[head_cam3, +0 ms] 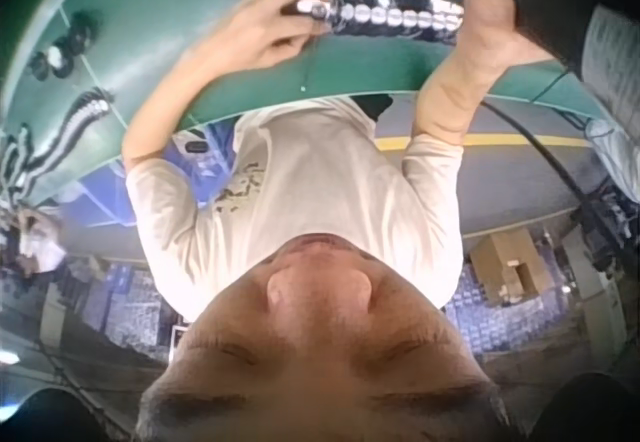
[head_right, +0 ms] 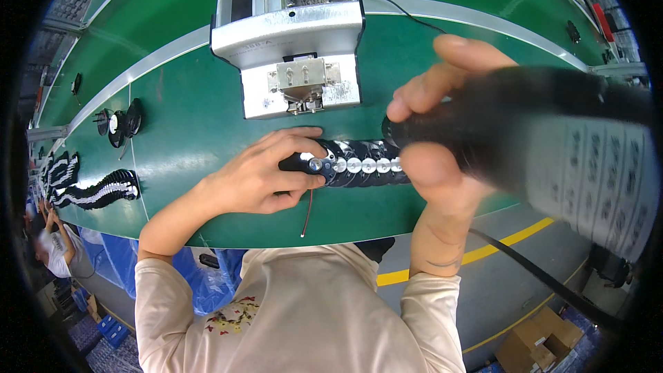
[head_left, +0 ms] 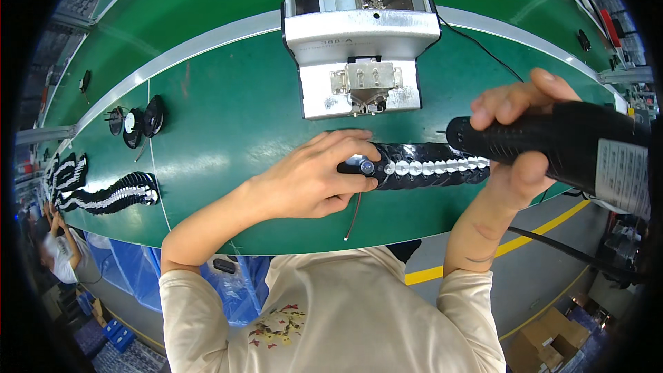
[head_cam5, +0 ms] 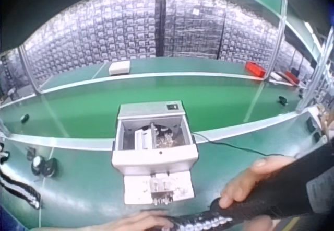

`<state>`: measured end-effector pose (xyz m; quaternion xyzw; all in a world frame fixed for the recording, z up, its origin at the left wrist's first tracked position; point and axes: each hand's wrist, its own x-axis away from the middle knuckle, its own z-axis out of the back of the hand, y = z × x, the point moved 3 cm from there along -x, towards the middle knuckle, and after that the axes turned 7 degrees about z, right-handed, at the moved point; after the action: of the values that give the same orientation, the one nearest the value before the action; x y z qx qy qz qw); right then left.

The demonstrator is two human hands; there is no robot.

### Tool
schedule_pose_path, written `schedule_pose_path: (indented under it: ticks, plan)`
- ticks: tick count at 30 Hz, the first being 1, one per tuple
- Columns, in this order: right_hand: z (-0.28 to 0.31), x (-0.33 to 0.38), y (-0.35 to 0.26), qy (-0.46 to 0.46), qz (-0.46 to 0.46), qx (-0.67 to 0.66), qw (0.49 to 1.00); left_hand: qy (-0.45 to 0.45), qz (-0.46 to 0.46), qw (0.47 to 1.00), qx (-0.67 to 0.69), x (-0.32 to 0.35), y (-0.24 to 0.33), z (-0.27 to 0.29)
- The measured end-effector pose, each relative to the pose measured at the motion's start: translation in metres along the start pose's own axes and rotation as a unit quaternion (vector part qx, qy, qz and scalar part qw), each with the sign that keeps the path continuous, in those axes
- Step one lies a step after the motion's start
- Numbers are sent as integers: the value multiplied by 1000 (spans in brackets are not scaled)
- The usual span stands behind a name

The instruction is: The recorder is assembling LED components on a factory assembly line, using a heat tool and a specialized pressing machine.

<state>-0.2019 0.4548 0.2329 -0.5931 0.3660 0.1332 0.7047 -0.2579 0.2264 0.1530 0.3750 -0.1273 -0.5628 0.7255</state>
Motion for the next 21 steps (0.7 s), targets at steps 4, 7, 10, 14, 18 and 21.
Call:
schedule_pose_path:
  ticks: [4,7,10,14,18,21]
  plan:
    - [-1,-9,-4,-25,32,-92,995,26,-11,999,20,-2,-3,-5]
    - [-7,-17,-6,-59,39,-158,985,46,-5,999,6,0,-2,-8]
    - [-16,-24,-10,-104,47,-181,977,48,1,999,-7,6,0,-9]
    - [-32,-34,-13,-134,74,-234,960,67,5,998,-20,17,4,-10]
    - [-65,-46,-18,-46,63,-217,973,78,-2,996,-35,20,5,-10]
    - [-85,-53,-26,-23,21,-56,998,88,-9,995,-45,21,2,-9]
